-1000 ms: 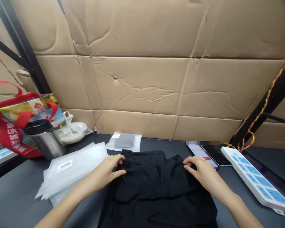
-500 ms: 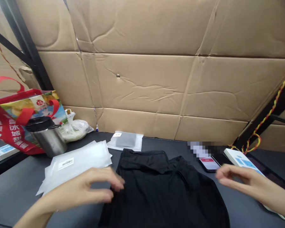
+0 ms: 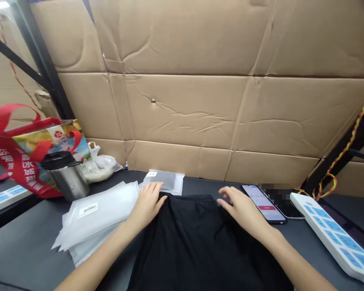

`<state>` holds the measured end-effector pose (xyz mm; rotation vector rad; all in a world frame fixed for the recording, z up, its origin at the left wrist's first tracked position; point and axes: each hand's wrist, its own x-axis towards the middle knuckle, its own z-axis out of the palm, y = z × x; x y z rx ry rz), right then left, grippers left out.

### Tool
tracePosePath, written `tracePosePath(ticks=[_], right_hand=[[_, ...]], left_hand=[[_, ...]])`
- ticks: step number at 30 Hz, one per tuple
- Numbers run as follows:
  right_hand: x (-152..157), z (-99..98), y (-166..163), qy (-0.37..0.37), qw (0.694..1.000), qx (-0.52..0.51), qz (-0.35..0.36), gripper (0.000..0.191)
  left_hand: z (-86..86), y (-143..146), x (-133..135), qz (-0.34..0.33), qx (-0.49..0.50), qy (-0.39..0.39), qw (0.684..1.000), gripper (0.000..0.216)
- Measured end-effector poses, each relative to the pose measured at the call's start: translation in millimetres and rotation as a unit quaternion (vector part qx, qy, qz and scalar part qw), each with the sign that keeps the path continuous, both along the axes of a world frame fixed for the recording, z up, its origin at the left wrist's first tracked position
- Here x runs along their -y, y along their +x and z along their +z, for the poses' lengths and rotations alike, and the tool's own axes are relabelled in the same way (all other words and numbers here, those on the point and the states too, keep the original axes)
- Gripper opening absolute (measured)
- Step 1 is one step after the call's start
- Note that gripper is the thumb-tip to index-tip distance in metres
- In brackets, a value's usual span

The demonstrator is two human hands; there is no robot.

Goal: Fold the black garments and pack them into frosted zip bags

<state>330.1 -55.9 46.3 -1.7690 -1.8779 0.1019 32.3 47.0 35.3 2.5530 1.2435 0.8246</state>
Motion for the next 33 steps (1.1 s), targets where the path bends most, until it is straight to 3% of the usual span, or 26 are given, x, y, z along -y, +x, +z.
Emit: tracePosePath(ticks=[4,5,8,11,13,16,20,24,27,30,33], right_hand=[[33,-8.3,20,-0.148,0.980,0.061,0.119,0.015],[38,-13.6,27,-0.149,0.980,0.074,0.112,0.020],[37,-24.2,41,-0.034,0.988,0.149,-0.021,0.036],[14,-11.8,29,0.025,0.972,0.192,-0.129,0.038],[-12,5.8,5,-0.006,0.986,0.138,-0.098,0.033],[-63,23.9,-42,-0.138,0.990,-0.031,-0.020,0.024],[-128,13.8,-92,-0.227,0.967,-0.118,0.001,0.028],[-155,4.9,-116,-0.234,0.940,-0.249,0.017,0.032],[-144,25.0,-111,-0.179,0.916,-0.358,0.037,0.028],[-110,56.7,-84,-0.107,0.887,-0.445,0.056,0.026],[-63,71.2,-48,-0.081,0.857,-0.505,0.066,0.020]], left_hand=[[-12.9,-9,35,-0.143,-0.073,-0.013,0.987,0.037],[-18.0,-12,41,-0.171,-0.101,-0.026,0.980,0.041],[-32.6,-18,48,-0.173,-0.147,-0.030,0.973,0.051],[-41.4,-19,44,-0.159,-0.158,0.008,0.975,0.054],[-43.6,-18,41,-0.157,-0.163,0.022,0.974,0.055],[-44.1,-18,40,-0.152,-0.165,0.015,0.974,0.056],[-43.4,-20,43,-0.158,-0.148,0.006,0.976,0.055],[-41.9,-20,44,-0.156,-0.151,-0.012,0.976,0.055],[-42.1,-21,44,-0.162,-0.148,-0.028,0.975,0.054],[-42.6,-23,42,-0.158,-0.103,-0.040,0.981,0.054],[-38.1,-23,41,-0.057,0.028,-0.043,0.997,0.062]])
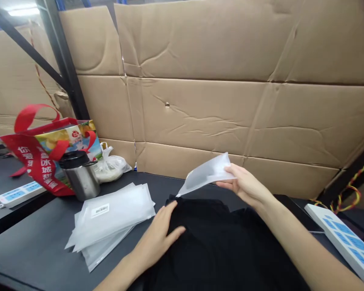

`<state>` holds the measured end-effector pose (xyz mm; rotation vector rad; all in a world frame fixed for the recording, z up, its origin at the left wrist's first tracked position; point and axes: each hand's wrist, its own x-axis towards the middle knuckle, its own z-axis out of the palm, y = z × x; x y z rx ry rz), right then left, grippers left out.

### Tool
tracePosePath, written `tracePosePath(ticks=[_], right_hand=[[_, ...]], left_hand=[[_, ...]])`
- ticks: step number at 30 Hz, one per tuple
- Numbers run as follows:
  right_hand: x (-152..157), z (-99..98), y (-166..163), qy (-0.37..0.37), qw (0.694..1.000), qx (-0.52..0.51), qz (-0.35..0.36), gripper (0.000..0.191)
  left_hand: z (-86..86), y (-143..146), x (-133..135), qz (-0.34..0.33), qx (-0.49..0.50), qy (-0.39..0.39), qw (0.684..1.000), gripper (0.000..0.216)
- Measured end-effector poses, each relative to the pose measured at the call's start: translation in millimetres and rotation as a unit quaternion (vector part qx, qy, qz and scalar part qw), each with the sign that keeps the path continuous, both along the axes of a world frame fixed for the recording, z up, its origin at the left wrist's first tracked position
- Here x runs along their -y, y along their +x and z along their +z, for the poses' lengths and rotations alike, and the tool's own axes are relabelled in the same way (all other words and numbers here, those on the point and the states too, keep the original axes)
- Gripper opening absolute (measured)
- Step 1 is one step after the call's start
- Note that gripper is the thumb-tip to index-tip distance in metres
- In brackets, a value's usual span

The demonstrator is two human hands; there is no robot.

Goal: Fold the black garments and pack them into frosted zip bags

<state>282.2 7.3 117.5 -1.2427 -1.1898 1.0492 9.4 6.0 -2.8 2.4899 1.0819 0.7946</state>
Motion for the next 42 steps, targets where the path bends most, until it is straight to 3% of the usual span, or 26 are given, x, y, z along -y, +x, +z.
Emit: tracePosePath(ticks=[2,4,6,8,10,12,15,17,20,24,29,32,36,38,42], right_hand=[[27,-7.5,19,-0.037,0.992,-0.119,-0.011,0.014],[46,-23.9,32,-0.093,0.976,-0.194,-0.038,0.011],[58,-39.8,38,-0.131,0.964,-0.224,-0.050,0.009],[66,-47.6,37,-0.113,0.971,-0.199,-0.069,0.019],[75,-45.8,29,-0.013,0.989,-0.089,-0.119,0.035],[82,-39.1,14,0.132,0.976,0.108,-0.136,0.034],[84,-33.3,-17,0.286,0.879,0.381,-0.028,0.012],[79,-36.0,-35,0.311,0.828,0.465,0.030,0.012],[73,-44.0,-44,0.312,0.796,0.517,0.042,0.015],[81,-51.0,-16,0.304,0.792,0.528,0.027,0.019],[99,-62.5,60,0.268,0.793,0.543,-0.071,0.016],[106,-66.0,82,0.257,0.780,0.561,-0.106,0.015],[109,-60.7,55,0.298,0.750,0.581,-0.106,0.025],[109,-58.6,32,0.310,0.741,0.590,-0.080,0.018],[112,-60.0,9,0.272,0.771,0.574,-0.038,0.021]], left_hand=[[6.8,4,2,0.047,0.077,-0.005,0.996,0.073],[15.1,10,5,0.015,0.111,-0.002,0.994,0.069],[23.2,18,9,-0.039,0.123,-0.004,0.992,0.040],[30.5,25,12,-0.054,0.141,-0.011,0.988,0.017],[36.8,32,14,-0.045,0.156,-0.020,0.987,0.016],[42.0,37,15,-0.039,0.168,-0.021,0.985,0.014],[46.7,44,16,-0.053,0.184,-0.010,0.981,0.011],[47.3,47,18,-0.062,0.190,0.007,0.980,0.009],[45.4,48,19,-0.080,0.169,0.041,0.981,0.011],[41.6,41,15,-0.099,0.133,0.086,0.982,0.014],[38.1,28,5,-0.060,0.143,0.073,0.985,0.014],[37.2,26,4,-0.058,0.146,0.071,0.985,0.014],[37.6,29,7,-0.058,0.152,0.076,0.984,0.013],[37.9,29,9,-0.062,0.148,0.081,0.984,0.013],[38.0,30,12,-0.070,0.145,0.089,0.983,0.014]])
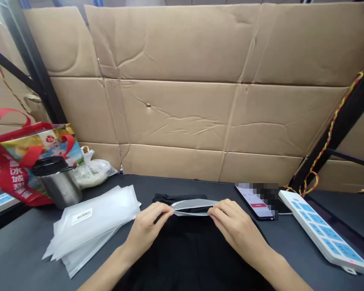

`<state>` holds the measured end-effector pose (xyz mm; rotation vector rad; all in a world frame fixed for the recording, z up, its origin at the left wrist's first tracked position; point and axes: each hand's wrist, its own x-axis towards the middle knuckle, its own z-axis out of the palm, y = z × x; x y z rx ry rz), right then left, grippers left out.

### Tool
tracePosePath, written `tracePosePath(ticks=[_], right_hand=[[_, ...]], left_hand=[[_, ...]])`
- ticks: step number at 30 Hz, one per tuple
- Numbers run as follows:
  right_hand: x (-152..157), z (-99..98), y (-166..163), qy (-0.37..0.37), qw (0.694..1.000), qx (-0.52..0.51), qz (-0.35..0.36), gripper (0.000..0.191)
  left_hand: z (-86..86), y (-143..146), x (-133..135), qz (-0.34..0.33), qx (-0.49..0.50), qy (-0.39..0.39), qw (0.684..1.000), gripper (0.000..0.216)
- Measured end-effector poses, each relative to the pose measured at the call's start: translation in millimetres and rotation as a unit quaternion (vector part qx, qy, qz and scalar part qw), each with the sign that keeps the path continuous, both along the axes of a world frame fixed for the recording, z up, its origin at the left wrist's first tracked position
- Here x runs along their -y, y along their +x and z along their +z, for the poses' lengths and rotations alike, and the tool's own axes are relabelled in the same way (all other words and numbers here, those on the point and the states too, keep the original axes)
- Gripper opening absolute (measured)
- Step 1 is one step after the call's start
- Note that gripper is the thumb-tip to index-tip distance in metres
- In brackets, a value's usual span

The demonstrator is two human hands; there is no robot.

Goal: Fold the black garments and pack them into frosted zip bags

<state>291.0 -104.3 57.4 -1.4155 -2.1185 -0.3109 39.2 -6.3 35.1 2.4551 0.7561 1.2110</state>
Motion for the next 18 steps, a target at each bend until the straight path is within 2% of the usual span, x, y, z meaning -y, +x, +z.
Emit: tracePosePath(ticks=[4,8,11,14,18], right_hand=[[0,2.3,-4,-0.043,0.998,-0.044,0.023,0.018],[-16,8.8,-20,-0.058,0.998,-0.014,-0.014,0.037],[-30,9.1,-33,-0.111,0.993,0.019,-0.032,0.026],[-36,5.8,-36,-0.130,0.990,-0.049,-0.029,0.020],[-34,9.9,-29,-0.135,0.969,-0.208,-0.013,0.013]], left_hand=[[-0.3,2,1,-0.006,-0.011,0.006,1.000,0.014],[0.3,8,3,-0.022,-0.024,0.023,0.999,0.013],[1.6,11,5,-0.026,-0.027,0.031,0.999,0.013],[2.4,12,5,-0.027,-0.023,0.004,0.999,0.016],[0.8,16,2,-0.044,0.014,-0.099,0.994,0.020]])
